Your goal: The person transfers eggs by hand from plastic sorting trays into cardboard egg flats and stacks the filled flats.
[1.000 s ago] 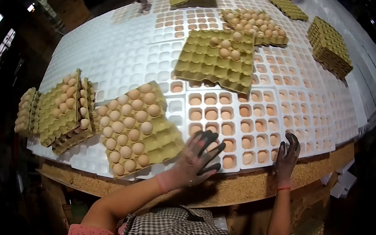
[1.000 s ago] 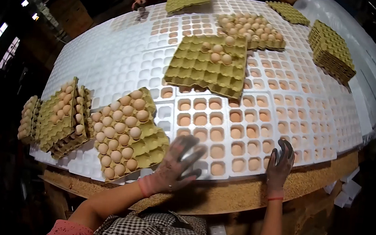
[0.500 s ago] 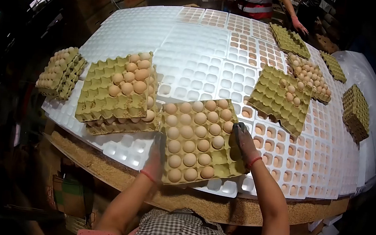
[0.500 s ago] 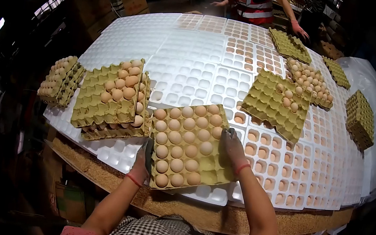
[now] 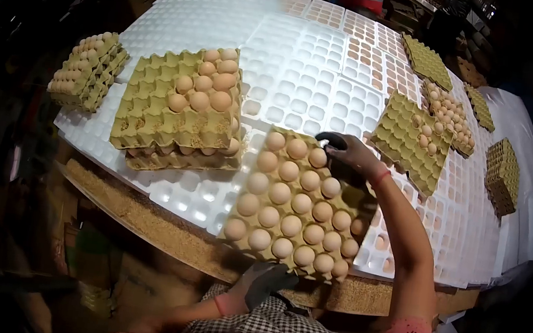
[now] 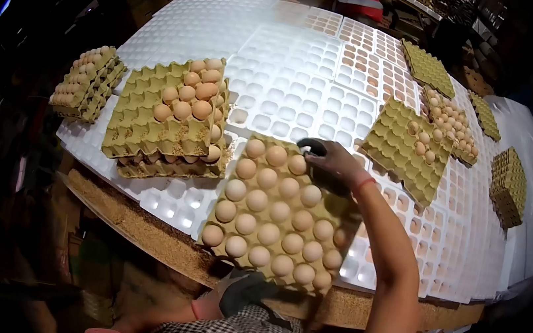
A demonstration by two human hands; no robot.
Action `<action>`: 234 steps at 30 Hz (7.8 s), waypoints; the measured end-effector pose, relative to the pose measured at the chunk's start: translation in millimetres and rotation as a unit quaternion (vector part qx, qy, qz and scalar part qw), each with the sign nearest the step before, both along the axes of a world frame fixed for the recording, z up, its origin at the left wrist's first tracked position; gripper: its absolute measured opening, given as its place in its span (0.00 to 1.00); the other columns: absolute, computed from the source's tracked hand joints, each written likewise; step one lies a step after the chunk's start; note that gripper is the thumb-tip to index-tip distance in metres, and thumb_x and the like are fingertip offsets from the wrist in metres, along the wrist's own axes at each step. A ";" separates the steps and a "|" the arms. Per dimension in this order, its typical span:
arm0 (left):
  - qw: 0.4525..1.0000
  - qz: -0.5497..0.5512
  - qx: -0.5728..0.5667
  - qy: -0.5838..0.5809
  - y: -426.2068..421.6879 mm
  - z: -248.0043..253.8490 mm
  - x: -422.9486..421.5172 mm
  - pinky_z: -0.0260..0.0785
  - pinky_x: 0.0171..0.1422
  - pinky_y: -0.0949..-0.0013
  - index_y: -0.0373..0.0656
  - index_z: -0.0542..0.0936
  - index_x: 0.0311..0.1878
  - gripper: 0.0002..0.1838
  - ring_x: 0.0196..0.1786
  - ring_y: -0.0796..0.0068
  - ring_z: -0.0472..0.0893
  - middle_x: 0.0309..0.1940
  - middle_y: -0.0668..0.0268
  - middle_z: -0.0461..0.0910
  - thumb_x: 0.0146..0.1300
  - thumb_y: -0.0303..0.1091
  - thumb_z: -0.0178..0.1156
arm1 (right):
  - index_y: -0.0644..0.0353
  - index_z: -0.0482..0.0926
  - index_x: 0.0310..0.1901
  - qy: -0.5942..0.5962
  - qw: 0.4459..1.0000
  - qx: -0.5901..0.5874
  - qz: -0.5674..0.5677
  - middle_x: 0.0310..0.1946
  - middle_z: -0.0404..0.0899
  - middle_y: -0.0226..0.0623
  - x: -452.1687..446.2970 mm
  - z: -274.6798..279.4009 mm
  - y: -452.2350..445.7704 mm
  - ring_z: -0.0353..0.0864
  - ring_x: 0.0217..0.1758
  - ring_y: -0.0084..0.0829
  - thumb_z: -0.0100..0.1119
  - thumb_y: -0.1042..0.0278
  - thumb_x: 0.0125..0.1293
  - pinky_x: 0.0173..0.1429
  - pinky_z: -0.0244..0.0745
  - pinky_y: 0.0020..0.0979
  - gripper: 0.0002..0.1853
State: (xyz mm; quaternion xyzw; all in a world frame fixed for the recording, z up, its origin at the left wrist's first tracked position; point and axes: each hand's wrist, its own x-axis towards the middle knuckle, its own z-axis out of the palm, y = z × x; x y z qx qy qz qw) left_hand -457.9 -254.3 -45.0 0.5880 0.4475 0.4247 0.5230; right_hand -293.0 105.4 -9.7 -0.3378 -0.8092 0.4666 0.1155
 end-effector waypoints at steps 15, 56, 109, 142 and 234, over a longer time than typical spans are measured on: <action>0.793 -0.117 0.253 0.542 81.5 30.8 -8.3 0.64 0.61 0.53 0.46 0.72 0.63 0.33 0.57 0.54 0.72 0.53 0.56 0.74 0.54 0.42 0.70 | 0.48 0.76 0.57 -0.134 0.913 0.384 0.020 0.52 0.74 0.41 59.4 -26.5 -235.8 0.79 0.50 0.43 0.69 0.62 0.57 0.51 0.76 0.45 0.25; 0.897 0.058 0.238 0.369 440.2 -17.7 17.5 0.68 0.62 0.55 0.41 0.77 0.56 0.18 0.57 0.49 0.76 0.53 0.53 0.77 0.68 0.41 0.56 | 0.51 0.75 0.57 -0.194 0.911 0.201 -0.304 0.51 0.75 0.46 14.5 -30.2 81.1 0.77 0.58 0.44 0.59 0.49 0.64 0.62 0.69 0.45 0.23; 0.850 0.012 0.055 0.523 455.8 0.1 -136.4 0.66 0.65 0.56 0.40 0.75 0.57 0.20 0.62 0.50 0.73 0.57 0.52 0.76 0.72 0.45 0.50 | 0.54 0.75 0.55 -0.092 0.966 0.176 -0.167 0.53 0.75 0.44 -111.3 -42.1 81.2 0.81 0.51 0.43 0.57 0.50 0.67 0.55 0.77 0.42 0.21; 0.911 -0.087 -0.005 0.404 197.7 63.3 -74.7 0.76 0.54 0.63 0.46 0.77 0.56 0.19 0.47 0.61 0.83 0.53 0.58 0.76 0.62 0.35 0.64 | 0.48 0.73 0.59 0.001 0.984 0.128 -0.122 0.55 0.75 0.39 117.4 25.9 -203.9 0.84 0.43 0.30 0.69 0.65 0.56 0.42 0.84 0.31 0.27; 0.845 -0.133 0.177 0.487 131.8 65.1 -160.9 0.74 0.52 0.58 0.45 0.74 0.61 0.29 0.46 0.55 0.81 0.55 0.54 0.77 0.59 0.47 0.65 | 0.49 0.80 0.45 -0.268 0.921 0.285 0.011 0.59 0.70 0.43 -95.3 20.0 -184.1 0.81 0.42 0.35 0.62 0.55 0.62 0.32 0.80 0.30 0.13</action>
